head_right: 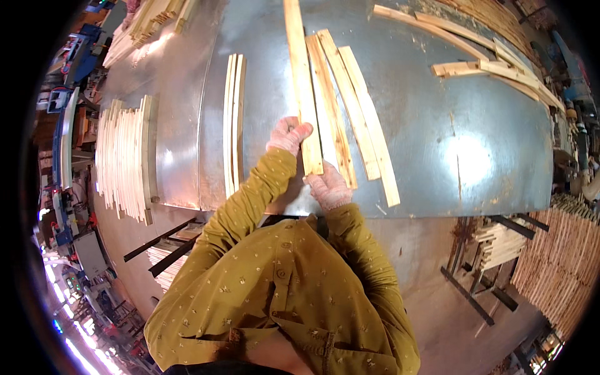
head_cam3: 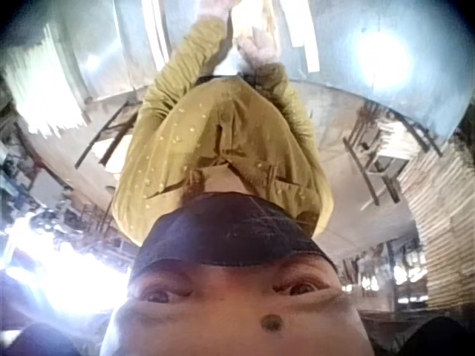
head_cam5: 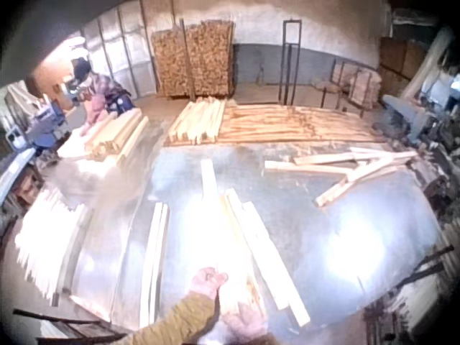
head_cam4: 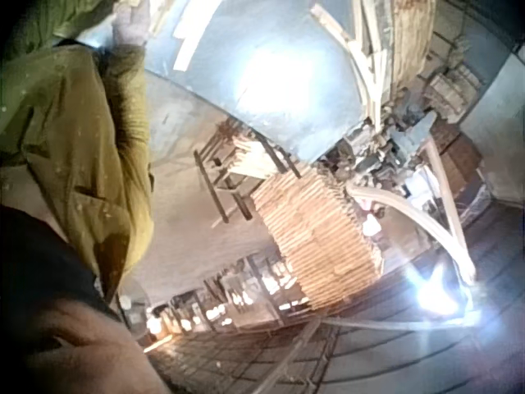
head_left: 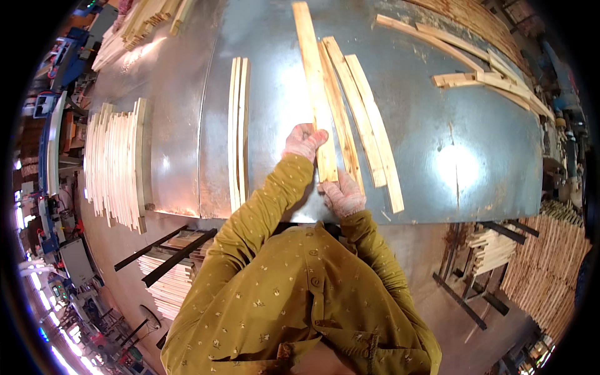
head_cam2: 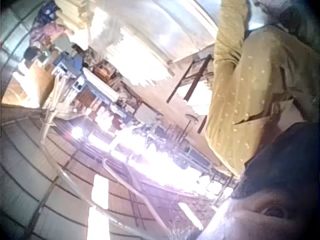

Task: The person repeatedly picks up thin wooden strips from a metal table, aligns them, and places them into a growing stack on a nearby rack. The person handles the strips by hand, organizing them into neat piles throughout the clip.

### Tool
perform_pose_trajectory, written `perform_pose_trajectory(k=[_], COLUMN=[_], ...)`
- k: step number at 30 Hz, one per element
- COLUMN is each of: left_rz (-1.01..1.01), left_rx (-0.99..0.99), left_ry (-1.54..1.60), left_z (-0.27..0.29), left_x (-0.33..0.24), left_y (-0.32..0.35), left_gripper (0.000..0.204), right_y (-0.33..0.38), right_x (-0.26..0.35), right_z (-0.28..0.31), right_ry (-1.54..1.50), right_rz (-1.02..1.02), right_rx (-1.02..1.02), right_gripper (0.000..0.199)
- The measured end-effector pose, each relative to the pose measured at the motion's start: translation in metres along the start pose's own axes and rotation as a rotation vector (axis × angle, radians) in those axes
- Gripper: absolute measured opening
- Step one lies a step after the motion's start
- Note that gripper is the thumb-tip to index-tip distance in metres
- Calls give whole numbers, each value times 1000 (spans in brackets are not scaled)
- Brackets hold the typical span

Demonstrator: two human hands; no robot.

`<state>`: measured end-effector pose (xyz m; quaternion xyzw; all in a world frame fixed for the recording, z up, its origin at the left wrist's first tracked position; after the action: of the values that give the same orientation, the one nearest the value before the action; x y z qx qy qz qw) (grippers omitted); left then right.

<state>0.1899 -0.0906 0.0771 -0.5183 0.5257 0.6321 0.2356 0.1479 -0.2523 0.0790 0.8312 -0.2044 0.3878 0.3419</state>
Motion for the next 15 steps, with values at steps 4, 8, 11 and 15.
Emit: perform_pose_trajectory(k=[4,8,11,15], left_rz=[15,179,65,-51], left_rx=[102,84,137,137], left_ry=[226,261,295,367], left_z=[-4,-4,-6,-1], left_x=[5,-14,-12,-11], left_y=[-13,-17,-25,-31], left_gripper=[41,39,35,34], right_y=[-18,-26,-38,-63], right_x=[1,43,46,79], right_z=[17,6,19,19], right_ry=[-87,-214,-147,-290], right_rz=[117,60,-5,76], right_rx=[110,250,176,112], right_gripper=[44,50,48,37])
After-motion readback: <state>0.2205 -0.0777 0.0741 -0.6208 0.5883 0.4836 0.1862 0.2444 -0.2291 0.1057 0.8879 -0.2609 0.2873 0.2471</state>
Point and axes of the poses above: each hand's wrist, its own y-axis away from the middle knuckle, its own z-axis out of the back of the hand, x = y × z, the point moved 3 cm from there along -y, towards the middle knuckle, and after that the axes turned 11 degrees about x, right-handed, at the moved point
